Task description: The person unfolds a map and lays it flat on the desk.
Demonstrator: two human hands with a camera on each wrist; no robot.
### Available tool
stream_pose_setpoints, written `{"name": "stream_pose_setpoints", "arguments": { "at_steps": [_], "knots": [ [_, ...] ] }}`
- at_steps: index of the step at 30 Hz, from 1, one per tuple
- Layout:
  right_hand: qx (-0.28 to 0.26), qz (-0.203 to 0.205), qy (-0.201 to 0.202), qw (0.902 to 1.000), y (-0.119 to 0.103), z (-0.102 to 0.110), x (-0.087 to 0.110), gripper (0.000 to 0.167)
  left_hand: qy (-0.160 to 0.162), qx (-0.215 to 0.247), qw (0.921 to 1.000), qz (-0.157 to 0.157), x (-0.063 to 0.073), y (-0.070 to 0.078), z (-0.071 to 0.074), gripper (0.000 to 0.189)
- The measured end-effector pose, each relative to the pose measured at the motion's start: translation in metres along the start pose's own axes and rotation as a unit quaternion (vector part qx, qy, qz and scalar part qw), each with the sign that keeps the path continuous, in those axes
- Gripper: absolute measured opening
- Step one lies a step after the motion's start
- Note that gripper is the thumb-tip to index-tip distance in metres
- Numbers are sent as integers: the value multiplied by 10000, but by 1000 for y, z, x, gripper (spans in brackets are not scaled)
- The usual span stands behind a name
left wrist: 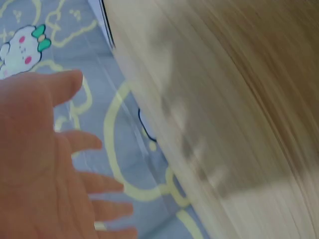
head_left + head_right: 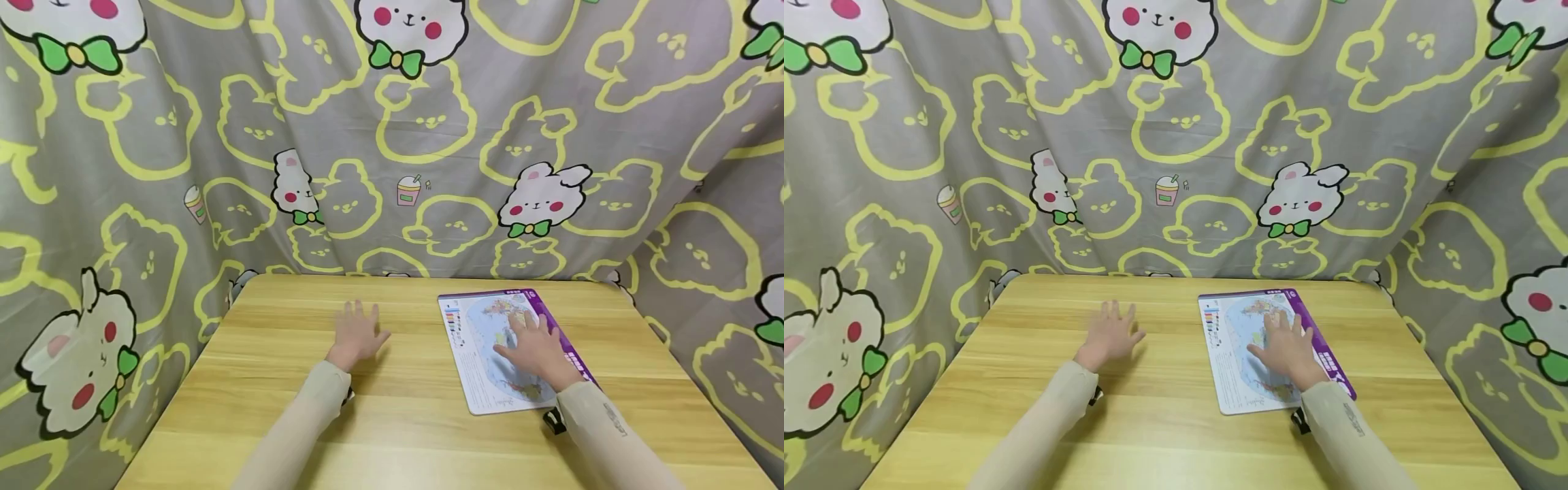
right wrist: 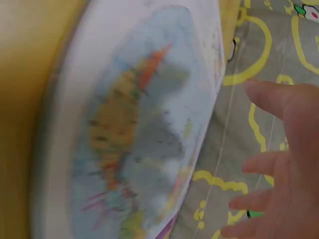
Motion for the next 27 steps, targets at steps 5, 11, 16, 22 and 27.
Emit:
{"name": "stream_pose_setpoints", "arguments": {
  "at_steps": [5, 11, 16, 22, 27],
  "knots": [
    [-118, 549, 22, 9984, 0, -8, 12, 69, -217, 504, 9931, -1033, -6, 34, -1, 65],
    [-71, 1074, -114, 9941, 1, -13, 25, 68, -492, 323, 9833, -1722, -11, 69, -14, 63],
    [-210, 1386, -269, 9898, 0, -12, 39, 68, -472, -171, 9744, -2191, -12, 91, -26, 63],
    [-534, 1510, -587, 9853, 5, -15, 59, 67, -539, -495, 9633, -2581, -8, 114, -35, 66],
    [-599, 1512, -860, 9829, 13, -23, 72, 69, -647, -727, 9559, -2770, -7, 129, -43, 69]
  ]
}}
Point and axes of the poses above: each hand's wrist, its own x-axis away from the middle knuckle, its own z-axis out of the back of the hand, y = z × x, the point moved 6 cm from there along -x, towards the middle knuckle
